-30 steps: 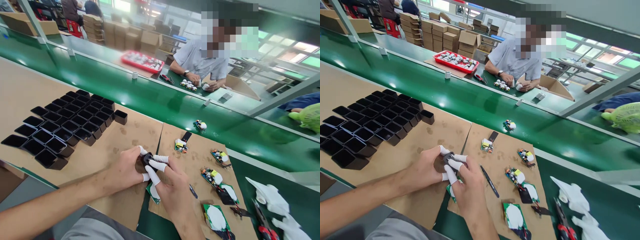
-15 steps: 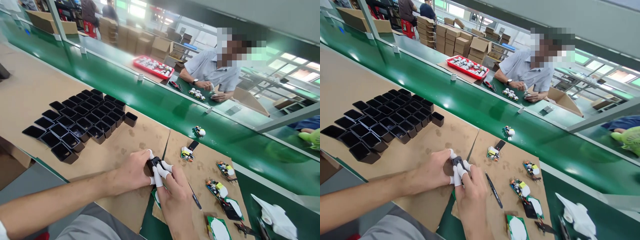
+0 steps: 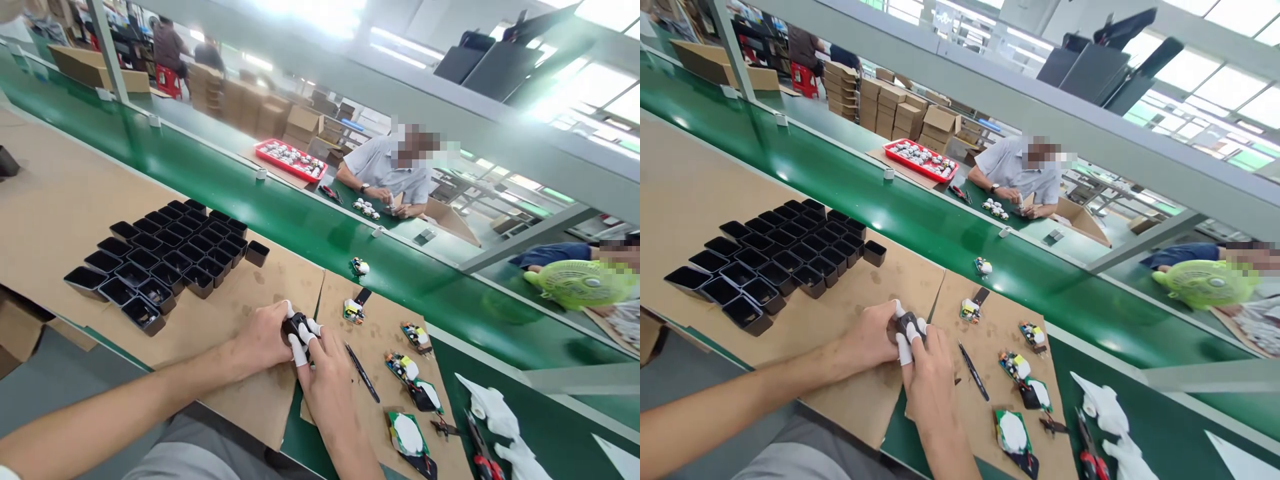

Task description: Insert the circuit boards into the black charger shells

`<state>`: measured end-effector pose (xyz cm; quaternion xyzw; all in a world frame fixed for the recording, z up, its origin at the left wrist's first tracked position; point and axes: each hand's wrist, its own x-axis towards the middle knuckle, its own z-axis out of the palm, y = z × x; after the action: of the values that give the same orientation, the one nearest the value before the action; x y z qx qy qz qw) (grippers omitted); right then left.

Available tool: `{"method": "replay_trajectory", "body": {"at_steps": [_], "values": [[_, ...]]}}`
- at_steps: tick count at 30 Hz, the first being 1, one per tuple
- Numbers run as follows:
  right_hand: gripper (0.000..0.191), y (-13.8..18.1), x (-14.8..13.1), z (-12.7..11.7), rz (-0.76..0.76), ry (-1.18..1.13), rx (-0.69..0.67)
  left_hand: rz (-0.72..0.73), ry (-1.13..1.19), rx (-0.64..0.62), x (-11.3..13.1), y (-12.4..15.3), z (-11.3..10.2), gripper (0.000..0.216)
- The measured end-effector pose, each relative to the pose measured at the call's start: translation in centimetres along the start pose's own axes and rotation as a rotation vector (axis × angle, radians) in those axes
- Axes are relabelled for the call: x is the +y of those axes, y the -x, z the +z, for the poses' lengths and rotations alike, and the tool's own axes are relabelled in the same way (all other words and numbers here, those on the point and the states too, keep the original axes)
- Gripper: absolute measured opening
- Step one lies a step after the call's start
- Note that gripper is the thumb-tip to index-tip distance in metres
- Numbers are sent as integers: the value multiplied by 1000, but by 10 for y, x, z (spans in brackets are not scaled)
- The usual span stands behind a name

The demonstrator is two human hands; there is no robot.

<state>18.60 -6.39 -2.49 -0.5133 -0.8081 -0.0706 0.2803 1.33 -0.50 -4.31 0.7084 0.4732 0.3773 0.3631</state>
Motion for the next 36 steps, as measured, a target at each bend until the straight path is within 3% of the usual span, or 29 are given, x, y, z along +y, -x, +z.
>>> {"method": "replay_trajectory", "body": {"at_steps": [5,7,11,18,24,29,36], "values": [[30,4,5,3,-23,4,15,85,52,-106,-14,-12,-20,39],[29,4,4,4,-30,0,25,96,65,-95,-19,-18,-30,38],[23,3,-1,7,-35,-22,51,60,70,83,-24,-26,-42,30],[22,6,-10,22,8,-25,76,1,111,385,-20,-29,-43,20],[22,3,-21,14,15,-33,95,23,166,503,-13,-27,-42,13],[25,12,-43,23,60,-60,137,15,199,599,-13,-28,-47,11],[25,13,-50,19,66,-151,146,29,224,611,-11,-27,-48,10]]}}
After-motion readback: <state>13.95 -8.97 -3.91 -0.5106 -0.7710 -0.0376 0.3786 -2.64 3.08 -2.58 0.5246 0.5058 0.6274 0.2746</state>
